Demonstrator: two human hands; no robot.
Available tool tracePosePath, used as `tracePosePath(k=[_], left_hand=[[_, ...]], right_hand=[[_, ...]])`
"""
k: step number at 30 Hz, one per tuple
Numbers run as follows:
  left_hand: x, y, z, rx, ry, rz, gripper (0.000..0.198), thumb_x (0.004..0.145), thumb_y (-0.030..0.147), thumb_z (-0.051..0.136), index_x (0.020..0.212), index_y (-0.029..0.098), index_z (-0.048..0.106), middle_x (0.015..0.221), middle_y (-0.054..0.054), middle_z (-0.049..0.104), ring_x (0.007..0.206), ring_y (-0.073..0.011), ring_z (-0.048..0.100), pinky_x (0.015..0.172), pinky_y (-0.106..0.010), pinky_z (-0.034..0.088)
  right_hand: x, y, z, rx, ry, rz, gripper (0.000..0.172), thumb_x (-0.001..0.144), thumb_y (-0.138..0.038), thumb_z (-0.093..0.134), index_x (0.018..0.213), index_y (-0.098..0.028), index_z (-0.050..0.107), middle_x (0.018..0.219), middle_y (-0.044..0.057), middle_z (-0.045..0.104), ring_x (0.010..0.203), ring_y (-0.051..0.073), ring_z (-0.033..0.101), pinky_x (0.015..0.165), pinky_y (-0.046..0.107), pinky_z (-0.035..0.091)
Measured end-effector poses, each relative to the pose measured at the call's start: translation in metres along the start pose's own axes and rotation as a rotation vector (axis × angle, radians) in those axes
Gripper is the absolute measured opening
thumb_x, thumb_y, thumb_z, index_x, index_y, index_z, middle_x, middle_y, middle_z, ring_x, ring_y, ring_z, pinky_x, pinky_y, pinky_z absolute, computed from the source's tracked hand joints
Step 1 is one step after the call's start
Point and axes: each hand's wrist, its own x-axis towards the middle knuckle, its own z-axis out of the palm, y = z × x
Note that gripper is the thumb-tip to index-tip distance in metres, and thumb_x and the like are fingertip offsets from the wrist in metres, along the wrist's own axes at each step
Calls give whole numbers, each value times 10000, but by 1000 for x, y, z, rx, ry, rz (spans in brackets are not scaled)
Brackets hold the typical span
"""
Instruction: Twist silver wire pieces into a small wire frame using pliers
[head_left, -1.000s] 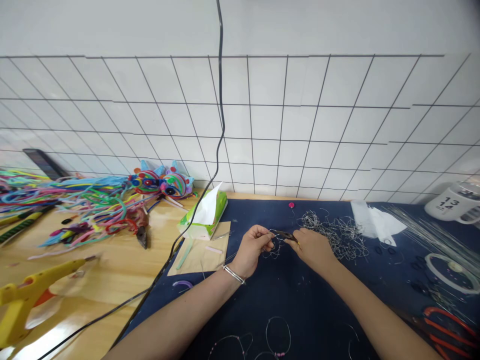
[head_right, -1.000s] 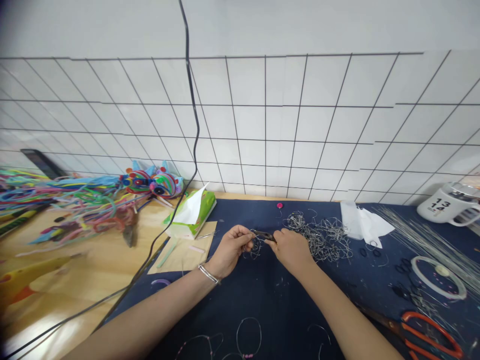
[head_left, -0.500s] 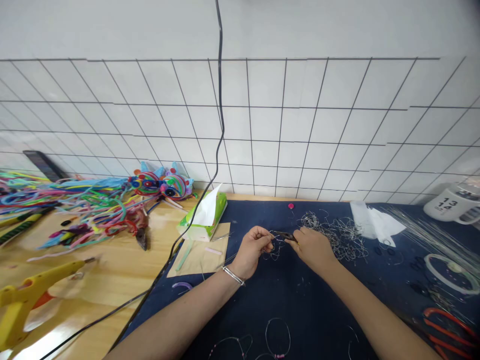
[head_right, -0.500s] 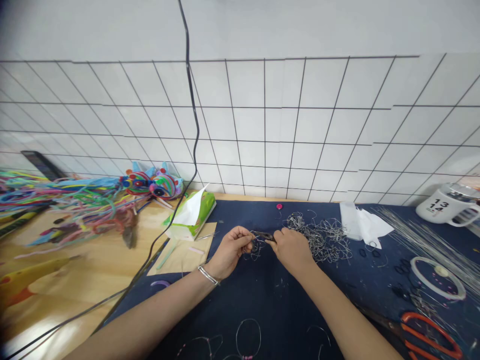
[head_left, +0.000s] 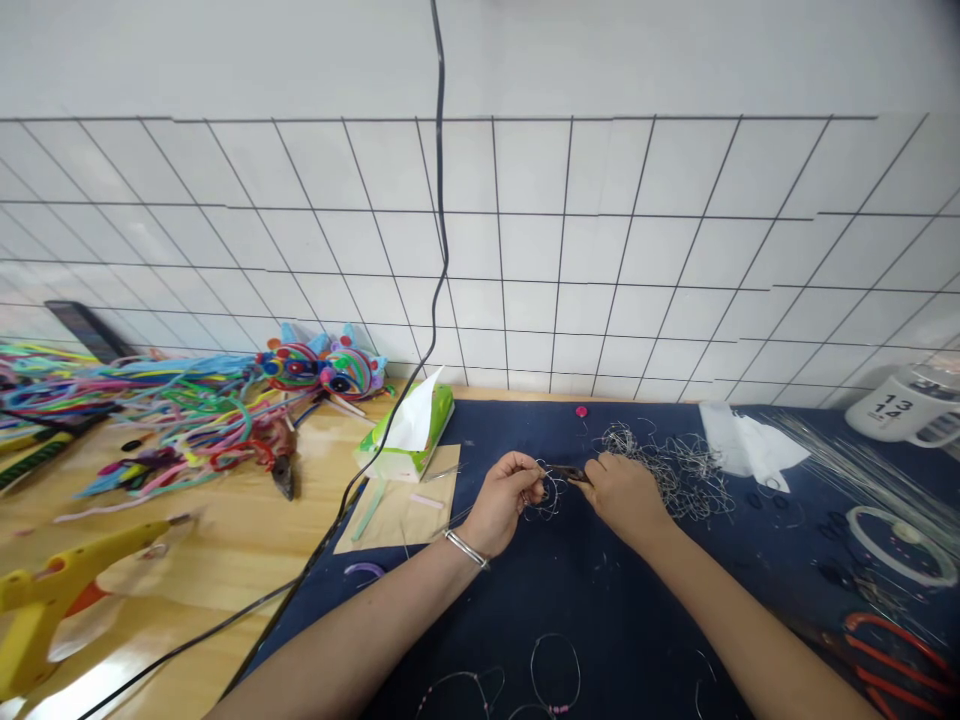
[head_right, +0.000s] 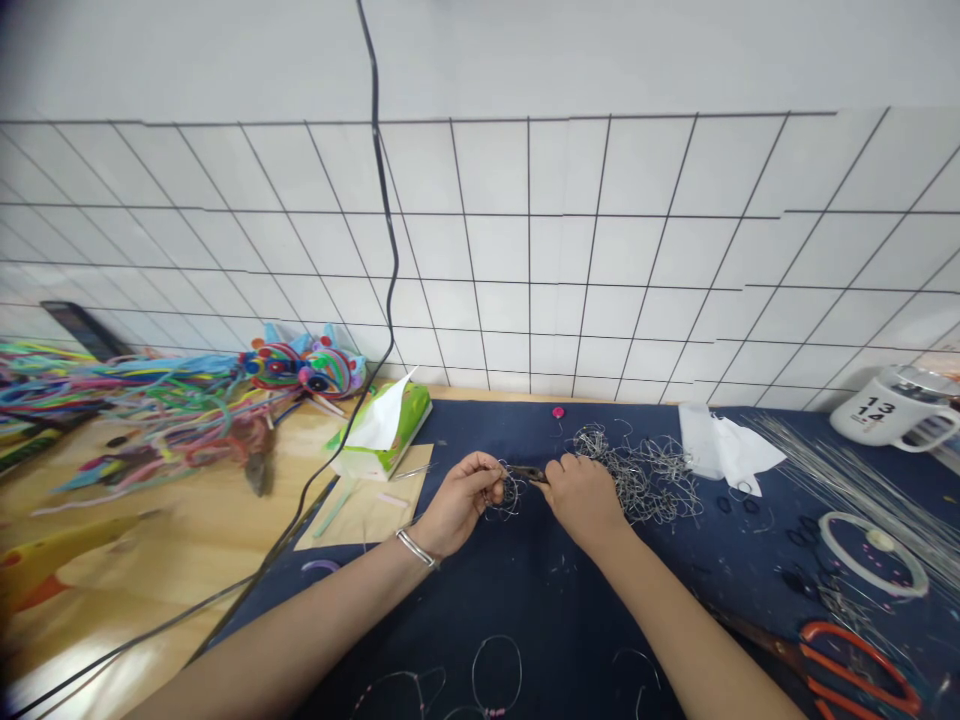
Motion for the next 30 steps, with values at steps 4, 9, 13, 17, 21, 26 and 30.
tracePosePath(k=[4, 9, 13, 17, 21, 26, 30], left_hand=[[0, -1, 0, -8, -9, 5, 103, 691, 205, 589, 756, 153, 528, 642, -2, 572, 538, -75, 530, 540, -201, 397], [-1, 1, 1, 32, -48, 25, 95, 717, 212, 570, 771, 150, 523, 620, 2, 559, 535, -71, 516, 540, -195, 378], [-1, 3, 1, 58, -80, 39, 98, 725, 218, 564, 781, 146, 528, 596, 2, 553, 532, -75, 512, 540, -196, 369], [0, 3, 0, 73, -93, 40, 95, 732, 215, 553, 796, 148, 531, 609, -3, 560, 542, -78, 516, 540, -194, 361], [0, 2, -2, 86, -113, 33, 89, 742, 206, 537, 806, 145, 527, 606, -7, 556, 541, -79, 512, 524, -189, 344], [1, -1, -4, 74, -124, 33, 67, 738, 176, 518, 798, 148, 527, 618, -7, 557, 554, -82, 515, 549, -201, 358], [2, -2, -5, 85, -118, 33, 75, 728, 159, 517, 801, 150, 529, 648, -13, 567, 559, -82, 518, 544, -201, 356]], right_hand=[[-1, -2, 2, 56, -67, 33, 327, 851, -435, 336, 734, -188, 516, 690, 21, 524, 644, 121, 485, 554, 237, 253], [1, -3, 3, 153, -214, 74, 395, 850, -502, 270, 751, -205, 511, 719, 1, 543, 641, 110, 517, 505, 222, 246], [3, -1, 4, 202, -271, 90, 423, 849, -521, 240, 749, -205, 503, 730, 0, 548, 644, 107, 525, 501, 217, 251], [4, -1, 4, 202, -261, 96, 425, 847, -524, 240, 744, -205, 502, 728, 0, 547, 641, 106, 521, 500, 218, 247], [3, 0, 5, 176, -223, 90, 405, 846, -514, 264, 737, -206, 504, 718, -1, 544, 636, 106, 516, 492, 221, 233], [1, 1, 8, 137, -150, 73, 377, 844, -496, 297, 727, -204, 505, 699, 1, 540, 639, 109, 510, 502, 223, 235], [0, 1, 10, 101, -97, 59, 351, 839, -480, 332, 721, -201, 510, 683, 4, 536, 621, 108, 497, 511, 226, 237]])
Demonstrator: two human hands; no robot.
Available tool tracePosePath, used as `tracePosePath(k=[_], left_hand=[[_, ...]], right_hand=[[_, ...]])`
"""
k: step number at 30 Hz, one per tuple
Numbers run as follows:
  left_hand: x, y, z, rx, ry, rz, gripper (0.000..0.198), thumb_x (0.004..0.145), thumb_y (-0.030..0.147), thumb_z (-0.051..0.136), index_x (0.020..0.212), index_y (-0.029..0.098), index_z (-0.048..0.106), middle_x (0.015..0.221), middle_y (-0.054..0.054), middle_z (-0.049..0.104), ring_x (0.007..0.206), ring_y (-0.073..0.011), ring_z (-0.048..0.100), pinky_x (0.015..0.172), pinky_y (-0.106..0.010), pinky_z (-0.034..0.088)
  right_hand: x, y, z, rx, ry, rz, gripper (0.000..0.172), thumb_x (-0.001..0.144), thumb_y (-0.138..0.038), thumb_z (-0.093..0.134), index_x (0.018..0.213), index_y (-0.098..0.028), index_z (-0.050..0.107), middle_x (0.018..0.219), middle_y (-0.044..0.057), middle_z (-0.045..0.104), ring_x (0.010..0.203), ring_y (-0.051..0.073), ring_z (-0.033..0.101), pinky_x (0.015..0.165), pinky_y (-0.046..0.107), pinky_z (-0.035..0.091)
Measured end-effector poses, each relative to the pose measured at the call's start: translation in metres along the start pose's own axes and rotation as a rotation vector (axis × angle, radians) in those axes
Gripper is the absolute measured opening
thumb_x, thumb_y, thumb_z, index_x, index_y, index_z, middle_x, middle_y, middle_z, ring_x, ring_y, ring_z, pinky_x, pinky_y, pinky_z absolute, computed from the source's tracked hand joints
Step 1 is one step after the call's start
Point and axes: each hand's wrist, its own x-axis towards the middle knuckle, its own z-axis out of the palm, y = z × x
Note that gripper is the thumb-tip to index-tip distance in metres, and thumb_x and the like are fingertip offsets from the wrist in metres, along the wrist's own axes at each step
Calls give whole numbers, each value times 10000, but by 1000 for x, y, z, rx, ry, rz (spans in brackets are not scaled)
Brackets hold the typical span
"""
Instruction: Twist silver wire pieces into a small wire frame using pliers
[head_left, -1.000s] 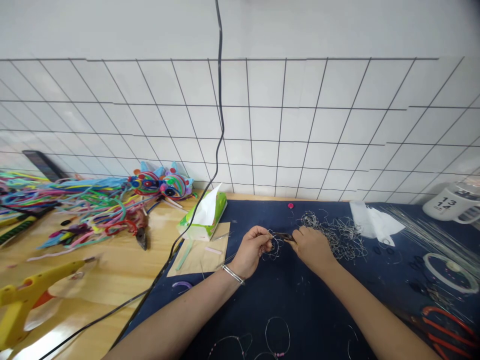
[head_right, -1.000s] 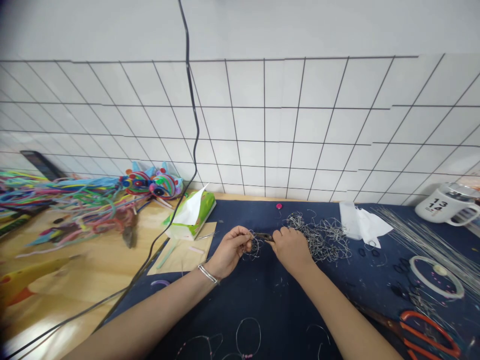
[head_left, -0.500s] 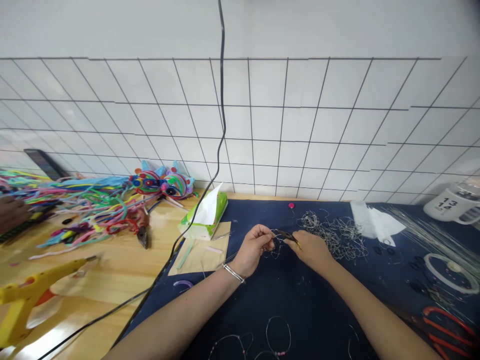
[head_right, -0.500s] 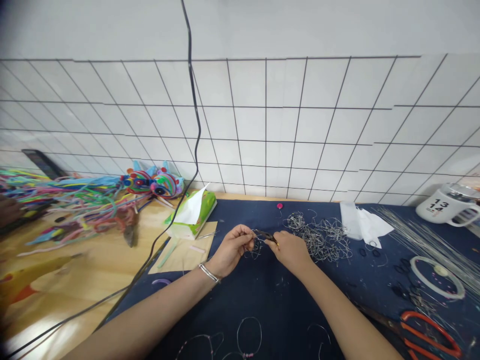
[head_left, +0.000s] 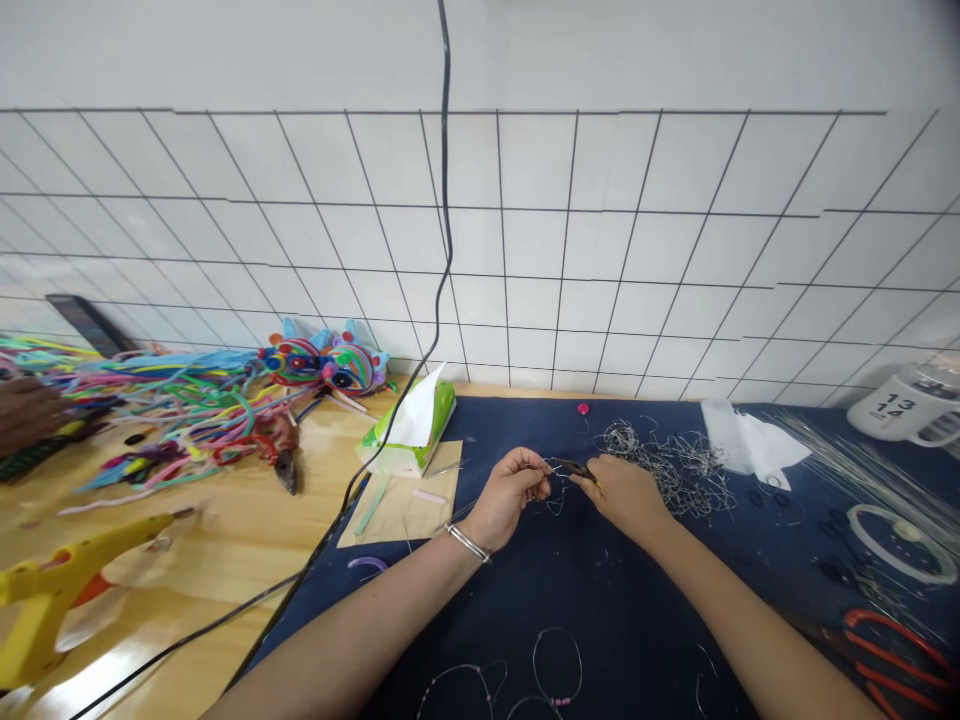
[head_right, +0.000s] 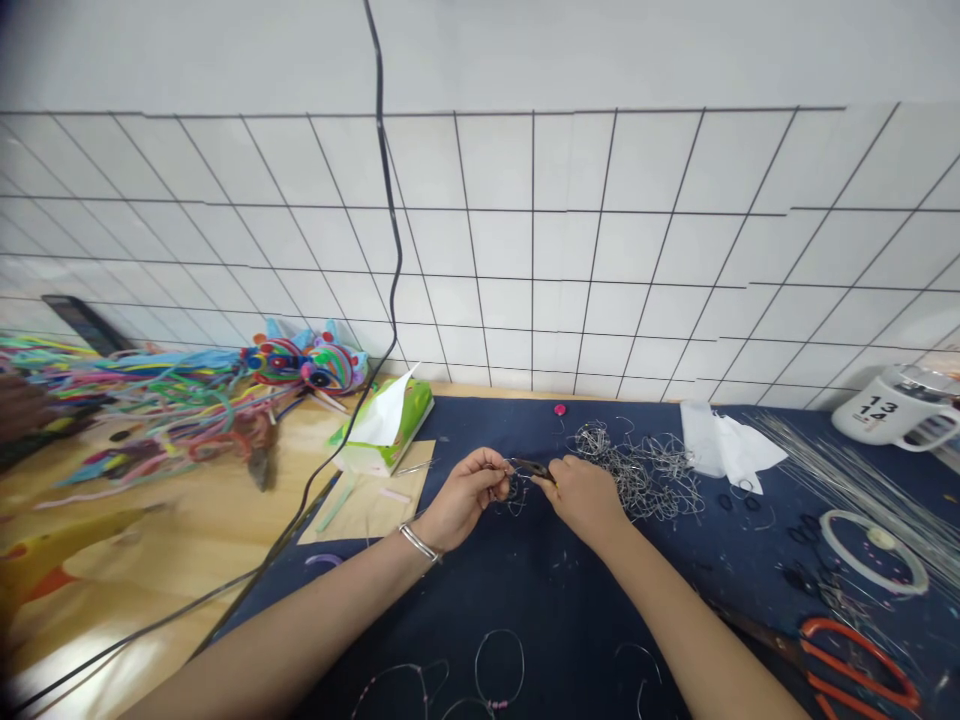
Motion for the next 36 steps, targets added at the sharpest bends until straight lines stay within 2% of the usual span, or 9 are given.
tracePosePath(k=[12, 36], left_hand=[[1, 1, 1, -25, -2, -30, 82, 722, 188, 545, 792, 152, 521, 593, 2, 548, 529, -80, 510, 521, -196, 349], [0, 2, 3, -118, 22, -97, 121, 682, 183, 593, 775, 144, 527, 608, 1, 554, 540, -77, 519, 543, -205, 376]], right_hand=[[1, 2, 0, -46, 133, -70, 299, 836, -412, 386, 702, -179, 515, 668, 28, 518, 637, 120, 470, 565, 238, 251], [-1, 0, 3, -41, 104, -66, 290, 839, -404, 380, 714, -179, 513, 679, 27, 517, 623, 120, 459, 561, 243, 246]])
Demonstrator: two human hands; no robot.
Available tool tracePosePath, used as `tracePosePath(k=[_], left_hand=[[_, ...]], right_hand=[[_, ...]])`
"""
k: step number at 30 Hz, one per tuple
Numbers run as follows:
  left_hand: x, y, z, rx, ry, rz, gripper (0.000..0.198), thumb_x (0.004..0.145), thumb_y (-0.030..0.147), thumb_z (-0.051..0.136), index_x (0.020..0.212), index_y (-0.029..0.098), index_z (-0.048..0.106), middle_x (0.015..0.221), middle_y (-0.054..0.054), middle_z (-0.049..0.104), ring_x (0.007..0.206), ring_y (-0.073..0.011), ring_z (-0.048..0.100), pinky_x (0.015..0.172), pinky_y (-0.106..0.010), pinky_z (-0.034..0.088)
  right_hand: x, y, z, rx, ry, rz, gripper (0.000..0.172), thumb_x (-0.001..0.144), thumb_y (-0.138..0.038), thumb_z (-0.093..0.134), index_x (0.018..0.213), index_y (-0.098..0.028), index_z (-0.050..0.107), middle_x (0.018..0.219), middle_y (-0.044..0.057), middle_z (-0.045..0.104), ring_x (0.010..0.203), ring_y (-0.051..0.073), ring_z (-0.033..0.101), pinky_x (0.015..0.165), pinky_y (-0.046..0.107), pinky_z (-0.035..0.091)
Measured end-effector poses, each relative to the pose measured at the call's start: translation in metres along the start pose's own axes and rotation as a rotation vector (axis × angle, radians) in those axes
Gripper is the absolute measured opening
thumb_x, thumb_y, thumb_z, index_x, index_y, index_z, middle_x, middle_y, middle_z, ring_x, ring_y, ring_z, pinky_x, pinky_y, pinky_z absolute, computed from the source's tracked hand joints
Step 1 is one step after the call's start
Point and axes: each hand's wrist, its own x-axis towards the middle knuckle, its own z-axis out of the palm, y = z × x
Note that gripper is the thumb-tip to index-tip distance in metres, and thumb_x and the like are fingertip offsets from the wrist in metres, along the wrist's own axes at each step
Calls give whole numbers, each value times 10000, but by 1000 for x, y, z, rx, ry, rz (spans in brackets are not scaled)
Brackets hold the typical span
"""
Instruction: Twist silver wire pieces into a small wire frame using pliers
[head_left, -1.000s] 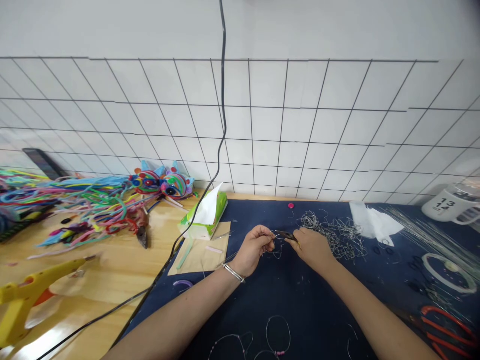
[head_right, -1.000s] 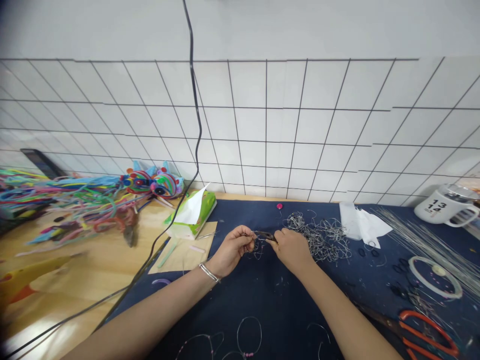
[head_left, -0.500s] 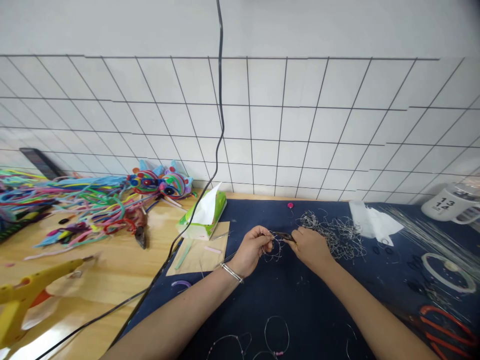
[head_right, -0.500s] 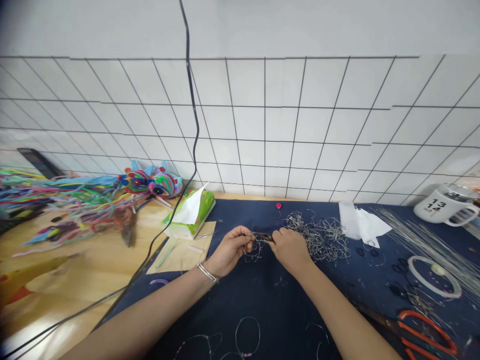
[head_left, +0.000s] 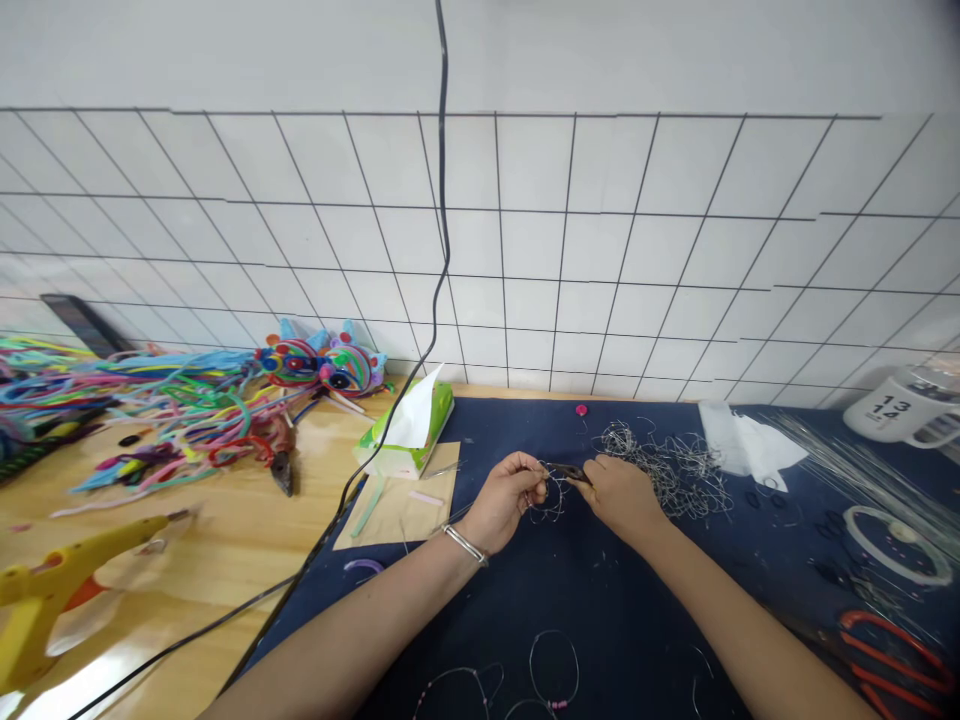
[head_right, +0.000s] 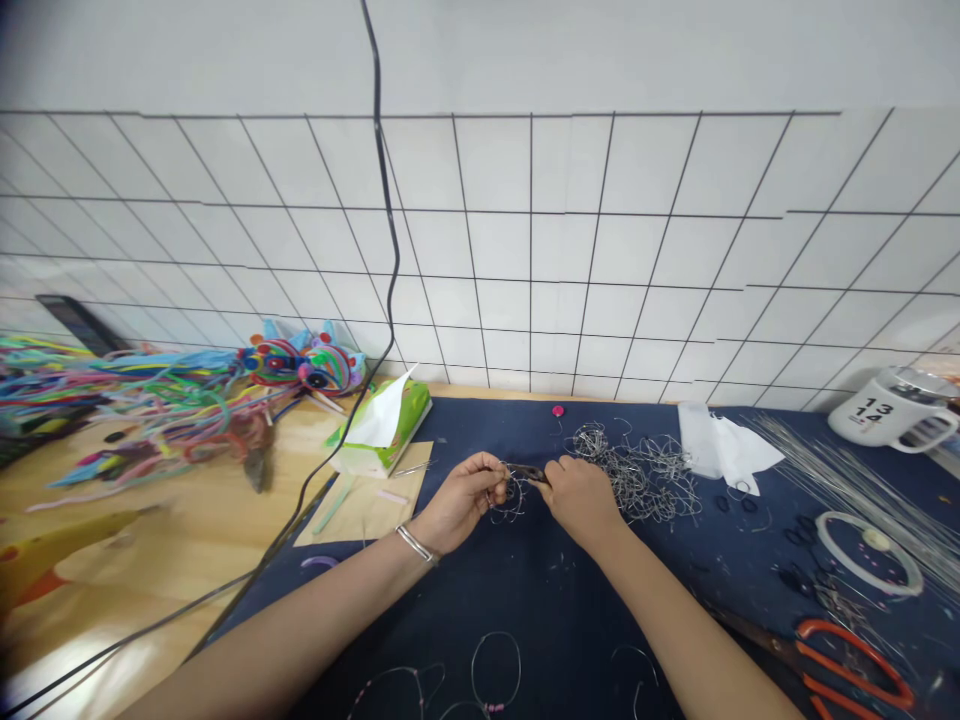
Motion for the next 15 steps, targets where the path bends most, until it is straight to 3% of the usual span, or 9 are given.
tracePosePath(k=[15], left_hand=[[0, 3, 0, 140, -61, 31, 127, 679, 171, 583, 783, 155, 512, 612, 12, 541, 523, -76, 502, 521, -196, 349]], right_hand=[[0, 5, -2, -23, 25, 4, 325, 845, -415, 361, 698, -173, 523, 660, 29, 521, 625, 118, 467, 557, 242, 237]])
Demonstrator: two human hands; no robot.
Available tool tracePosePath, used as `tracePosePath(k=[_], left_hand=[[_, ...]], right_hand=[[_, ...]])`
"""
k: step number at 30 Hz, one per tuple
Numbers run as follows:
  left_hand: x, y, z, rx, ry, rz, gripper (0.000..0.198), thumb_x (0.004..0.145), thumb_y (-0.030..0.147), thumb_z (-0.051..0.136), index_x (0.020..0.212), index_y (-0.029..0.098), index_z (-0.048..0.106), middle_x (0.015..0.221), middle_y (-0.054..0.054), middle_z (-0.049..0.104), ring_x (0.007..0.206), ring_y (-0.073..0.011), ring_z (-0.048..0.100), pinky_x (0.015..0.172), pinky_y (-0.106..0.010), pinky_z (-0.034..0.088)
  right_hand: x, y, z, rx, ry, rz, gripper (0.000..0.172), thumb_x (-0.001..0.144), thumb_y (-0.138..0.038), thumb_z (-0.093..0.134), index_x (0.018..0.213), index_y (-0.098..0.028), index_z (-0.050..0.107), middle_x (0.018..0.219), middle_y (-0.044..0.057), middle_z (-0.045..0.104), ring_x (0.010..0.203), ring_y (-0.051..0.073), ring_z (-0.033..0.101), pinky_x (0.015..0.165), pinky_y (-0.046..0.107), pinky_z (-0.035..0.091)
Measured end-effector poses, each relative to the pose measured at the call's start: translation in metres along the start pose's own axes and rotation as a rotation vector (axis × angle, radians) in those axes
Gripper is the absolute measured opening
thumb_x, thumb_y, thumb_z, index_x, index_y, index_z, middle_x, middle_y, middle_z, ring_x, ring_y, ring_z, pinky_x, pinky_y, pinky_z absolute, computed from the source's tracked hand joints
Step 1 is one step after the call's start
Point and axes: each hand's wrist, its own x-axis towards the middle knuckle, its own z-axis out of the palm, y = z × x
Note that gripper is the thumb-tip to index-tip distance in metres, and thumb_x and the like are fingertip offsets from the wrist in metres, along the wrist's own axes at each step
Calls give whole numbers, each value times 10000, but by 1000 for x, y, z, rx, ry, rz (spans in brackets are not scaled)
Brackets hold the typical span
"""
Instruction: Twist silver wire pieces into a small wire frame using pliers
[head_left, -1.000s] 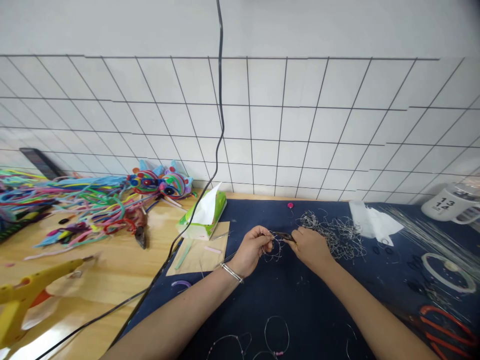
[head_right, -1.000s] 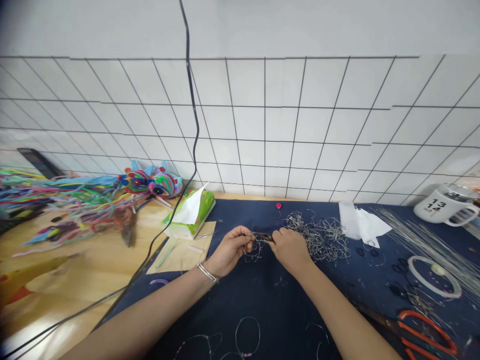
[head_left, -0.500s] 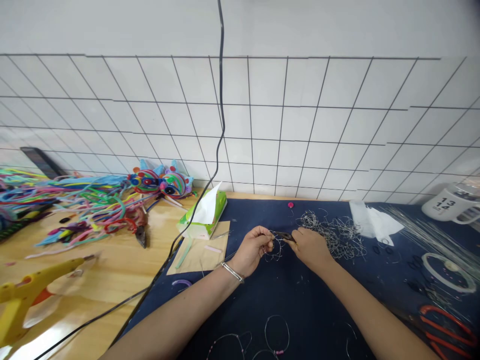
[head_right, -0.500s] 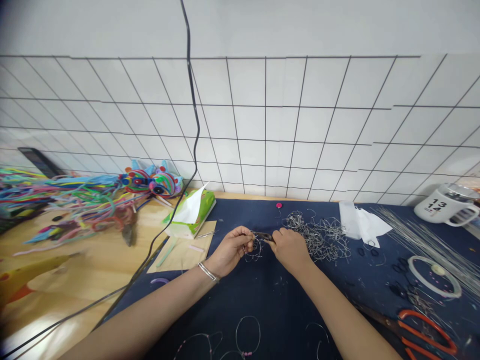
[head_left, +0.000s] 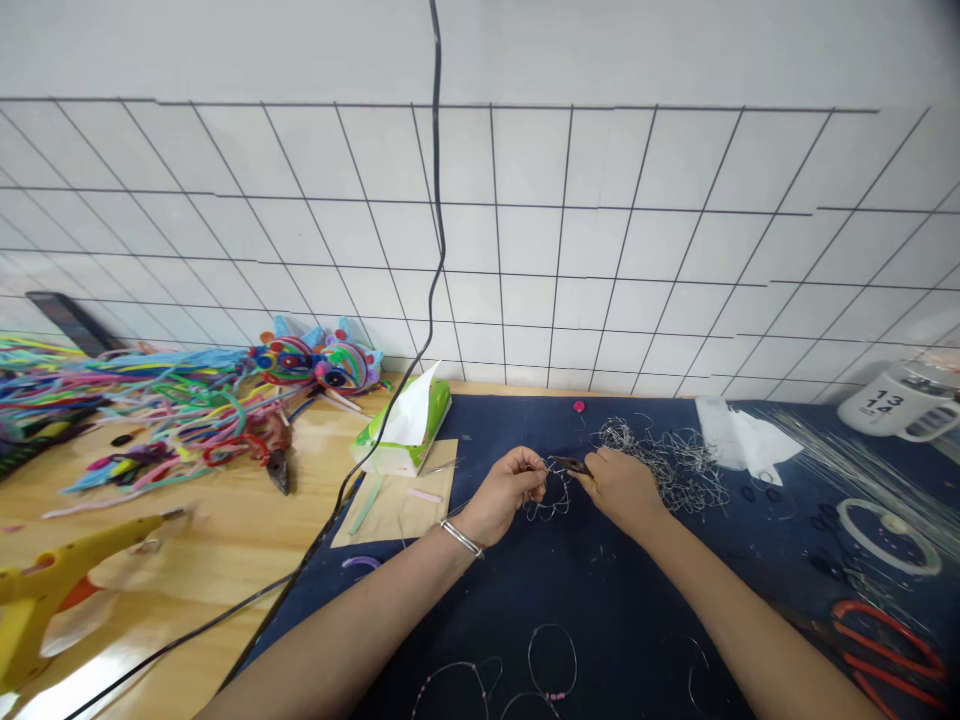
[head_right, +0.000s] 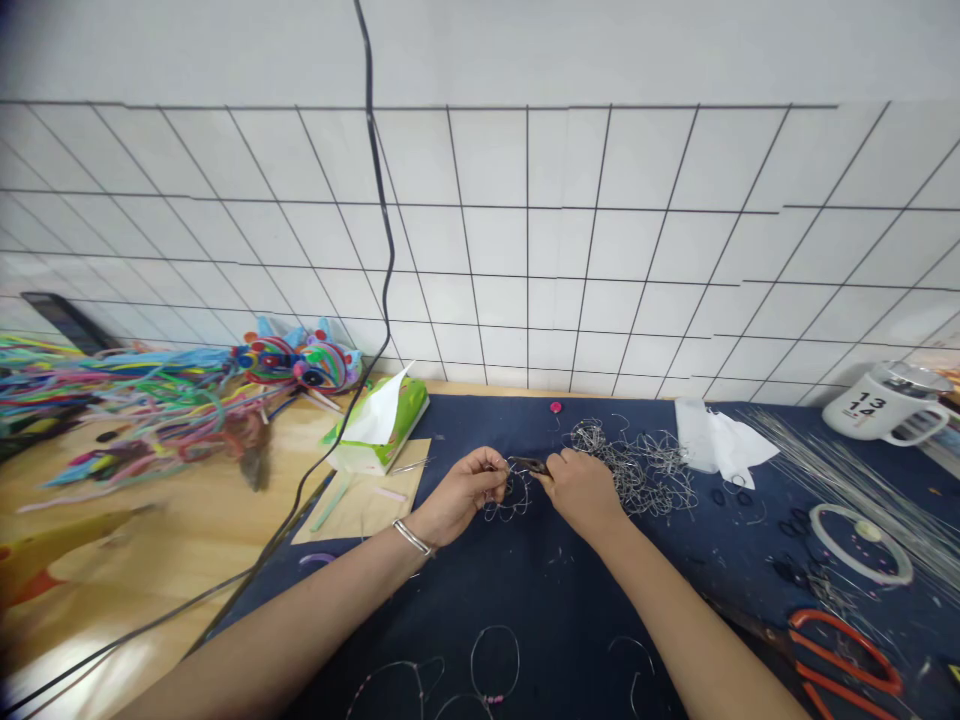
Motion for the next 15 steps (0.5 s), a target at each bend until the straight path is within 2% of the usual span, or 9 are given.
tracePosePath(k=[8, 15], left_hand=[[0, 4, 3, 26, -19, -12, 166, 670, 217, 624, 786, 149, 526, 677, -1, 543, 563, -78, 519, 544, -203, 360], [-1, 2, 3, -19, -84, -24, 210, 658, 163, 620, 840, 149, 517, 809, -24, 561, 609, -80, 538, 586, -218, 379]], right_hand=[[1, 2, 0, -7, 12, 10, 359, 845, -439, 340, 685, -174, 521, 652, 29, 514, 600, 115, 451, 552, 245, 224], [1, 3, -1, -3, 13, 38, 357, 846, -446, 337, 689, -180, 516, 661, 25, 512, 610, 114, 456, 550, 246, 222]])
